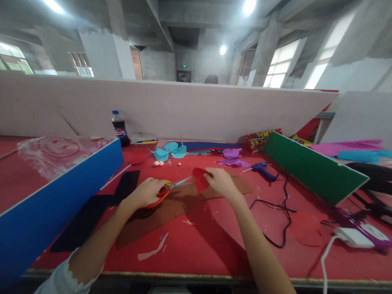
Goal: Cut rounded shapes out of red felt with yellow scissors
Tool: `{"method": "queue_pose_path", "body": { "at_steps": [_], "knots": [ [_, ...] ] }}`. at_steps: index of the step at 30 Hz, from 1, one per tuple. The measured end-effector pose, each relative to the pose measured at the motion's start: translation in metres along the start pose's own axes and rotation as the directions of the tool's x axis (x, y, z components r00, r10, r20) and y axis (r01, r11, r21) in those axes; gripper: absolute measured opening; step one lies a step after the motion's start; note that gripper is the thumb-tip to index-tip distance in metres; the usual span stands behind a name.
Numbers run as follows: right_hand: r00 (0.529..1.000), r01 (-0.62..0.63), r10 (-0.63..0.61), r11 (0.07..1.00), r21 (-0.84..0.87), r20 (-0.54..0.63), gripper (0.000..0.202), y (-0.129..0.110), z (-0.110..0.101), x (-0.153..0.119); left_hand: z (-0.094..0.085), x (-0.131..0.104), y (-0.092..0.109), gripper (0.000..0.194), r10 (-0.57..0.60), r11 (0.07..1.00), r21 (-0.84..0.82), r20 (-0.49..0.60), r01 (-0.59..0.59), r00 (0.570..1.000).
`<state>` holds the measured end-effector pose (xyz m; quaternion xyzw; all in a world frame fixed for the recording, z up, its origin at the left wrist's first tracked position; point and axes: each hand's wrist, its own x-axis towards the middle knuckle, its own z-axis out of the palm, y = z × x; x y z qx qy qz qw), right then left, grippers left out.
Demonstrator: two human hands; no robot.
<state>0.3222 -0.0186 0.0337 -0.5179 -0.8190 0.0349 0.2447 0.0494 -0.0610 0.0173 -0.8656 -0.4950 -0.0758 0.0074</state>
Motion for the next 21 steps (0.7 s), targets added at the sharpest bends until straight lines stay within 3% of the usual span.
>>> {"method": "queue_pose_path", "body": {
  "at_steps": [5,9,13,21],
  "knots": [
    [0.978,0.178,-0.133,0.936,-0.304,0.164,0.022,-0.024,-0.022,0.011,0.001,-0.001,0.002,0.030,0.011,1.000,0.022,-0.004,-0.011,1.000],
    [0.906,0.390,-0.251,0.810,-0.438,0.342,0.021,-0.050,-0.021,0.025,0.003,-0.002,0.001,0.028,0.032,0.999,0.043,-0.021,-0.031,0.999],
    [0.854,0.480,-0.285,0.754,-0.448,0.436,0.022,-0.062,-0.013,0.035,0.004,-0.001,0.001,0.028,0.036,0.999,0.014,0.002,-0.036,0.999],
    [0.788,0.552,-0.312,0.738,-0.387,0.530,0.024,-0.060,-0.008,0.039,0.003,-0.001,0.000,0.027,0.032,0.999,0.015,0.025,-0.033,0.999]
  ]
}}
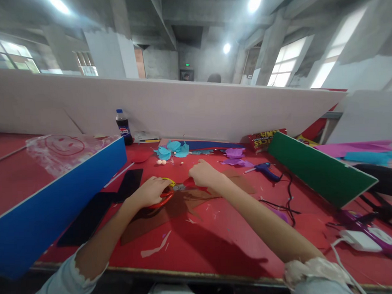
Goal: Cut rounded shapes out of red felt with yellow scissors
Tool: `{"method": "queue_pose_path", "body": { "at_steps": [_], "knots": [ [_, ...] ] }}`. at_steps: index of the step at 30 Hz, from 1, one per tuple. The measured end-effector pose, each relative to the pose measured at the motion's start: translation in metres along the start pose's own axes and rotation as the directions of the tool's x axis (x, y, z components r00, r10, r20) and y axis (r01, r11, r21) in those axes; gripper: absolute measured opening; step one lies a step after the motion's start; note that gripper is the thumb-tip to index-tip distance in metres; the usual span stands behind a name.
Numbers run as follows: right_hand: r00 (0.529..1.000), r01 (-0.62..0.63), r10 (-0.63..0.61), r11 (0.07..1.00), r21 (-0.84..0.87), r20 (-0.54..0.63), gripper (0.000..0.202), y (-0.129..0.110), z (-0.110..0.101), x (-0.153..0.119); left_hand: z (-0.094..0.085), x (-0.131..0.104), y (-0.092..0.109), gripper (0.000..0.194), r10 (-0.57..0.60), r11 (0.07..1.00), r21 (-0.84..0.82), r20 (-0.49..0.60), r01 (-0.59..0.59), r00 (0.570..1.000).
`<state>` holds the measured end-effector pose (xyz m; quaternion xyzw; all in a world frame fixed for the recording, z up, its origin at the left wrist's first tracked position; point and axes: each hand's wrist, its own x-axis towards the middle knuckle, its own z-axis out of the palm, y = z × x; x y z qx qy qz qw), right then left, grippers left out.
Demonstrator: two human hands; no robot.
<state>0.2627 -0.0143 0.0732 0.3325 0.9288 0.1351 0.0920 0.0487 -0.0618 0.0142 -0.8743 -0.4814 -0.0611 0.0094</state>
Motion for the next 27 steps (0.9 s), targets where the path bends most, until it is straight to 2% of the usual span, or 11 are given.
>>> {"method": "queue_pose_path", "body": {
  "at_steps": [10,27],
  "knots": [
    [1.000,0.011,-0.011,1.000,0.015,0.027,0.023,-0.0022,-0.0100,0.0008,-0.0005,-0.0010,0.0010,0.025,0.033,0.999,0.035,-0.030,-0.032,0.999],
    [0.999,0.007,-0.007,1.000,0.011,0.039,0.024,-0.0034,-0.0083,0.0025,0.0071,0.0015,-0.0049,0.025,0.061,0.994,0.092,-0.049,-0.056,0.997]
  ]
}}
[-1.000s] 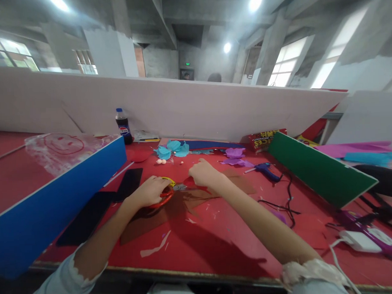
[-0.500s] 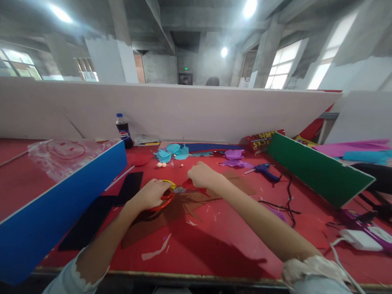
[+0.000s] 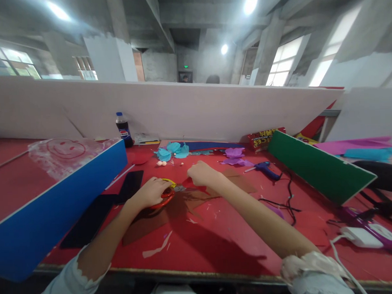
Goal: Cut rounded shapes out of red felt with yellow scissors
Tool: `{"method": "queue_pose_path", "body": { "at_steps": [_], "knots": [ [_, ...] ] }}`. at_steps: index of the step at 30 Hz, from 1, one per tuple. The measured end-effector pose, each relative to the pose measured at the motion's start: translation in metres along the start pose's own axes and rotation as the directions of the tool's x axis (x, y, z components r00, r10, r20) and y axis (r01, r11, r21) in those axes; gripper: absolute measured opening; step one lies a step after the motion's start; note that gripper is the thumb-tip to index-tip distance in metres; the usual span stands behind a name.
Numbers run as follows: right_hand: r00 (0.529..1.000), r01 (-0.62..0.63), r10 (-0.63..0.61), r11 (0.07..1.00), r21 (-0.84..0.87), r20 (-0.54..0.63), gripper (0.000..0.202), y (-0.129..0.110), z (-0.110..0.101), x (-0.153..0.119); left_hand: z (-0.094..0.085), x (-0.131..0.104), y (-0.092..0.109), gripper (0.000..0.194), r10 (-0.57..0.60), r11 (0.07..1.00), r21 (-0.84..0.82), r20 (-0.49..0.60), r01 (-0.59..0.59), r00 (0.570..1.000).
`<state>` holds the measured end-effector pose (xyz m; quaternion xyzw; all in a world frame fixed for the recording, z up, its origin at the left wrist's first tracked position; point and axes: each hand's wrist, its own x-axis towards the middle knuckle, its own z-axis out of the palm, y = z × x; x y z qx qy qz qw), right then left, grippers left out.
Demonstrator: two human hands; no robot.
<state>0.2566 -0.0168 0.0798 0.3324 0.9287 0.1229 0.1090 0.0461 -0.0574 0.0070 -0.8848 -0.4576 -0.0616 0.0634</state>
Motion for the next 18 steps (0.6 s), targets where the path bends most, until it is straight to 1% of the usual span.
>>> {"method": "queue_pose_path", "body": {
  "at_steps": [10,18],
  "knots": [
    [1.000,-0.008,0.008,1.000,0.016,0.001,0.025,-0.0012,0.0002,0.0008,-0.0009,0.0001,-0.0029,0.028,-0.009,1.000,0.008,-0.002,0.009,1.000],
    [0.999,-0.024,0.023,0.999,0.023,0.026,0.027,-0.0014,0.0002,0.0010,0.0018,0.0016,-0.0054,0.037,-0.006,0.999,0.046,-0.021,0.007,1.000]
  ]
}}
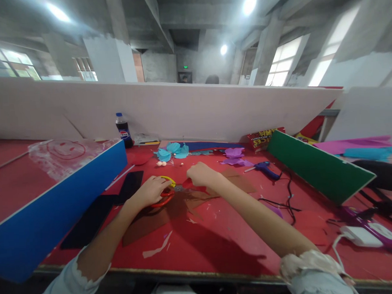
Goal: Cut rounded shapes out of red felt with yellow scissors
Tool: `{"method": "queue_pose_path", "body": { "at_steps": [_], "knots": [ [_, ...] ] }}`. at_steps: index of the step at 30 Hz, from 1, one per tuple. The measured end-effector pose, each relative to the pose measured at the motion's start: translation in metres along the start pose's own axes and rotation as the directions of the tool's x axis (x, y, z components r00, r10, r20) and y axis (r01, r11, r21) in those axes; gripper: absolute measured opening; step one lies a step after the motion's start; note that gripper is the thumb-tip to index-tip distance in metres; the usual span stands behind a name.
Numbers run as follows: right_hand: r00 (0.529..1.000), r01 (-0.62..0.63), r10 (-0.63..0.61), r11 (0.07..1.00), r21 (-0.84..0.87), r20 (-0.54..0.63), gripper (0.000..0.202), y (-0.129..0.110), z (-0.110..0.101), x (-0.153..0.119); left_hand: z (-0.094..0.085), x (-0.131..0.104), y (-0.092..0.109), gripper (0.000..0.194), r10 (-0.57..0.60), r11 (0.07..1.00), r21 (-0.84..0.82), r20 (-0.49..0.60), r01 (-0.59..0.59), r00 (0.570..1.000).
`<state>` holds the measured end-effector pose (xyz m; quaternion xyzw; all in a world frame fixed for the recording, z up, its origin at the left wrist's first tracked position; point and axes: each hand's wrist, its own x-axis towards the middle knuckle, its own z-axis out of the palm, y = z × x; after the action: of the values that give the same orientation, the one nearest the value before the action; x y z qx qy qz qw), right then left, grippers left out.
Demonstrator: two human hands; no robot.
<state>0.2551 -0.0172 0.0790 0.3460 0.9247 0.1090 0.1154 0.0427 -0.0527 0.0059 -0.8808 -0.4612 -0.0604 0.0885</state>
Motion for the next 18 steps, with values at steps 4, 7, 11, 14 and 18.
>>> {"method": "queue_pose_path", "body": {
  "at_steps": [4,7,11,14,18],
  "knots": [
    [1.000,-0.008,0.008,1.000,-0.002,-0.011,0.027,0.0013,0.0033,0.0016,-0.0008,-0.0003,0.0013,0.037,-0.013,1.000,0.001,0.000,0.013,1.000],
    [1.000,-0.016,0.016,1.000,0.012,-0.018,0.028,0.0039,0.0049,0.0016,-0.0027,-0.0007,0.0019,0.036,-0.027,1.000,0.004,0.007,0.027,1.000],
    [1.000,-0.021,0.021,1.000,0.014,-0.017,0.028,0.0069,0.0056,0.0000,-0.0041,-0.0006,0.0019,0.034,-0.018,1.000,-0.007,0.020,0.018,1.000],
    [1.000,-0.027,0.027,1.000,0.012,-0.011,0.028,0.0081,0.0059,-0.0011,-0.0034,-0.0001,0.0023,0.032,-0.024,0.999,-0.023,0.021,0.024,1.000],
    [1.000,-0.026,0.026,0.999,0.019,-0.013,0.028,0.0092,0.0055,-0.0030,-0.0026,0.0004,0.0030,0.031,-0.023,0.999,-0.042,0.022,0.024,0.999]
  ]
}}
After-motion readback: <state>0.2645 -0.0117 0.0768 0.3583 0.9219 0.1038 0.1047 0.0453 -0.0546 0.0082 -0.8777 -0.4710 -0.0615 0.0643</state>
